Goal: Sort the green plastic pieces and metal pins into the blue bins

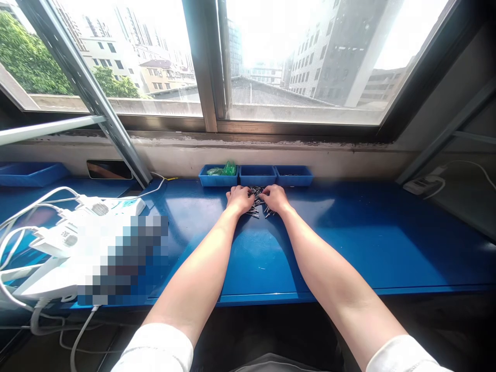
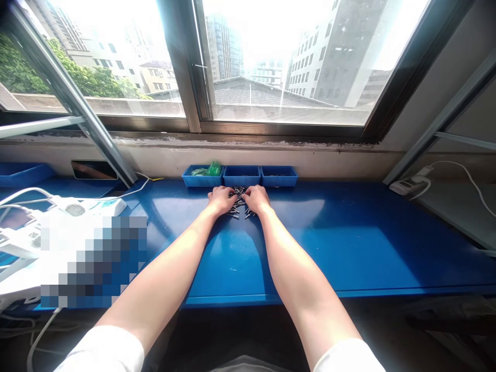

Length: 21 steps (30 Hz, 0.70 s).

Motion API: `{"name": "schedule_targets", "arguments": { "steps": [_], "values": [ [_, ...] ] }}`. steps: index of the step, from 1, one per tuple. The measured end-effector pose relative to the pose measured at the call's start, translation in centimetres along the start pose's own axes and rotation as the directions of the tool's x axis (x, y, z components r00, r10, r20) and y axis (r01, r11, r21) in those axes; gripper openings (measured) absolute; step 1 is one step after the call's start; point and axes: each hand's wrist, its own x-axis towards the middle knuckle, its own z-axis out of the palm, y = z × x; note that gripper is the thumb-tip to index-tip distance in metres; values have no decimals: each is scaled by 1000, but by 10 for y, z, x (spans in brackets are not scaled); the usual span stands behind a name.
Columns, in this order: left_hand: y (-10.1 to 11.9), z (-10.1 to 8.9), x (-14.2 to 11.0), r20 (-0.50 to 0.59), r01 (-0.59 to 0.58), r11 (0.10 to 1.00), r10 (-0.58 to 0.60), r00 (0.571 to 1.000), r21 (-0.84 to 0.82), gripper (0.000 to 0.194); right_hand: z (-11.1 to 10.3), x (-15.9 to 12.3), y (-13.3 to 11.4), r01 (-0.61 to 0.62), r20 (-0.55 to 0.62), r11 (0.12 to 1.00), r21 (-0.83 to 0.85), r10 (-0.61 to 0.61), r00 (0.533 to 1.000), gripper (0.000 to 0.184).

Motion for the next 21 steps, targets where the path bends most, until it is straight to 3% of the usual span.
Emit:
{"name": "schedule_targets", "arguments": {
  "steps": [12, 21],
  "values": [
    [-1, 1, 1, 6, -9, 1000, 9, 1000, 11, 36, -2, -2, -2, 28, 45, 999, -16, -28, 999, 23],
    [0, 1, 1, 6, 0, 1000, 0, 1000, 12, 33, 3, 1, 5, 23, 15, 998, 61, -24, 1000, 11]
  ]
}}
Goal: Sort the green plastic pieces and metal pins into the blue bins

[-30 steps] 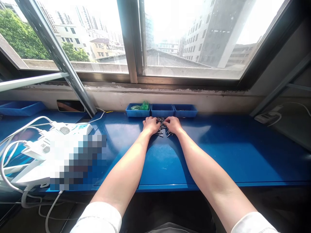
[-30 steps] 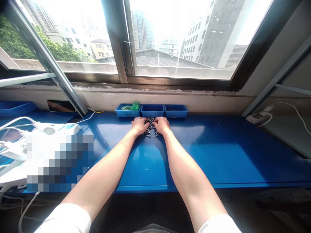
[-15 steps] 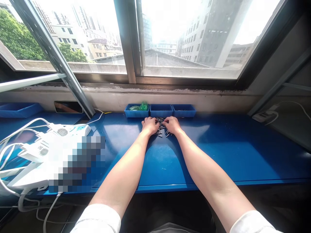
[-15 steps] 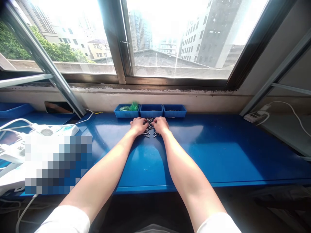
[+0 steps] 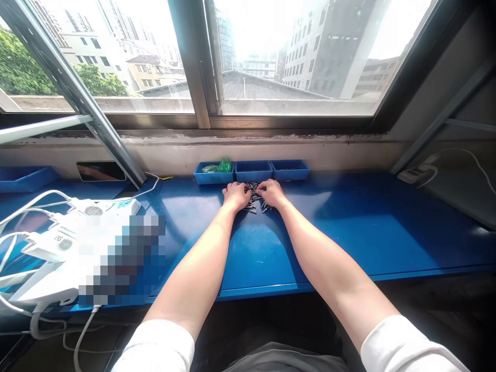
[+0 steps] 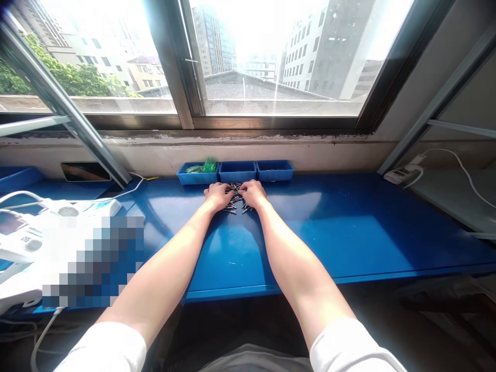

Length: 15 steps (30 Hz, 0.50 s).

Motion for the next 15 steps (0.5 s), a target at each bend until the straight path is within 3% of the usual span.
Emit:
{"name": "schedule_targets", "arguments": {
  "steps": [8, 15],
  "values": [
    [6, -10, -6, -129, -101, 987, 85, 988, -125, 28, -1, 2, 1, 7, -22, 999, 52, -6, 1000, 15],
    [11, -14, -10, -164, -230, 956, 201, 966, -181, 22, -4, 2, -2, 11, -78, 989, 146, 1, 997, 19]
  ]
}}
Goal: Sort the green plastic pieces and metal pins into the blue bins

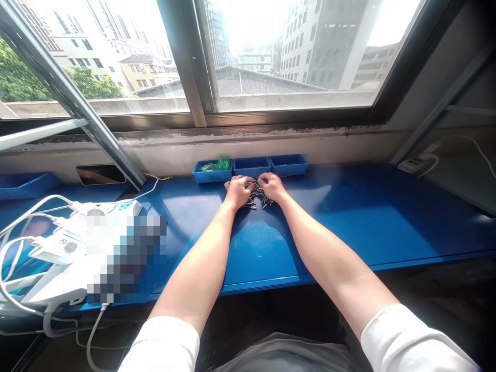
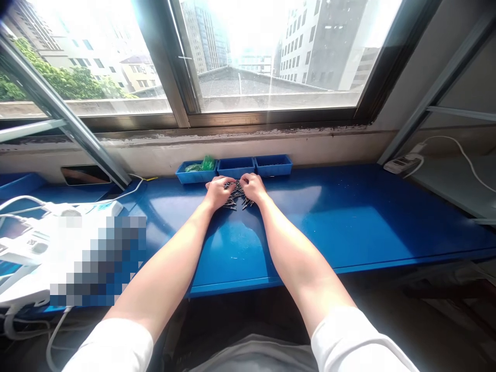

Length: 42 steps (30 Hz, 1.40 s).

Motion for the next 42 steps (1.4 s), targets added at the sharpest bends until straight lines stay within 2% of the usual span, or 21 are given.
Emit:
{"name": "schedule_targets", "arguments": {
  "steps": [7, 14, 17, 20, 23, 28, 34, 39, 42],
  "values": [
    [4, -3, 2, 2, -37, 999, 37, 999, -28, 19, -7, -5, -17, -2, 21, 997, 73, 1, 1000, 32],
    [-1, -2, 5, -70, -56, 988, 46, 996, -147, 23, -8, -6, -20, -26, -6, 993, 114, 27, 1000, 40],
    [-5, -2, 6, -89, -80, 979, 64, 994, -187, 21, -9, -5, -19, -55, -14, 964, 262, 61, 998, 32],
    [-7, -1, 6, -116, -68, 978, 46, 992, -197, 21, -9, -5, -19, -44, 7, 879, 475, 47, 999, 29],
    [-7, -1, 6, -112, -59, 974, 35, 993, -217, 21, -11, -6, -19, -40, 6, 825, 563, 44, 999, 32],
    [-7, 0, 6, -99, -60, 965, 36, 994, -254, 21, -16, -8, -22, -94, 26, 808, 582, 98, 995, 28],
    [-7, 0, 6, -92, -59, 962, 35, 995, -267, 21, -17, -8, -19, -66, 43, 795, 603, 50, 998, 26],
    [-5, 0, 6, -84, -36, 974, 18, 996, -223, 23, -15, -6, -18, -79, 39, 839, 539, 68, 997, 33],
    [-4, 0, 6, -116, 41, 987, -60, 991, -157, 26, -15, -3, -15, -84, -36, 871, 485, 116, 993, 35]
  ]
}}
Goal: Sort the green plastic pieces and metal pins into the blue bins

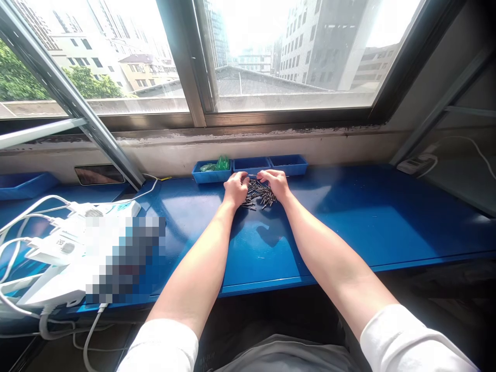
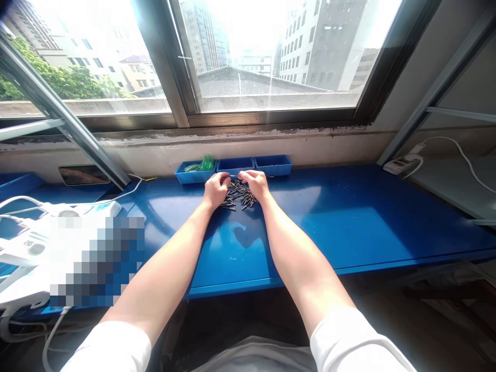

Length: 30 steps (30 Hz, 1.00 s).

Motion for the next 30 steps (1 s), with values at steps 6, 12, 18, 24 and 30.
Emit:
{"name": "schedule_targets", "arguments": {
  "steps": [6, 12, 18, 24, 30],
  "values": [
    [-4, -2, 1, -45, 161, 982, -158, 986, 102, 27, -11, 10, 6, -59, -273, 984, -168, 11, 962, 40],
    [-5, -2, 0, 11, 171, 979, -173, 985, 110, 27, -17, 17, 13, -117, -314, 976, -181, 55, 948, 52],
    [-5, 0, 0, 51, 177, 977, -183, 982, 116, 24, -13, 24, 24, -120, -304, 982, -145, 71, 950, 65],
    [-6, 2, 0, 86, 161, 976, -174, 981, 145, 25, -12, 17, 14, -102, -341, 967, -234, 16, 940, 48],
    [-8, 5, 1, 126, 147, 966, -177, 976, 215, 26, -1, 6, 8, -3, 19, 849, -528, 16, 1000, 26]
  ]
}}
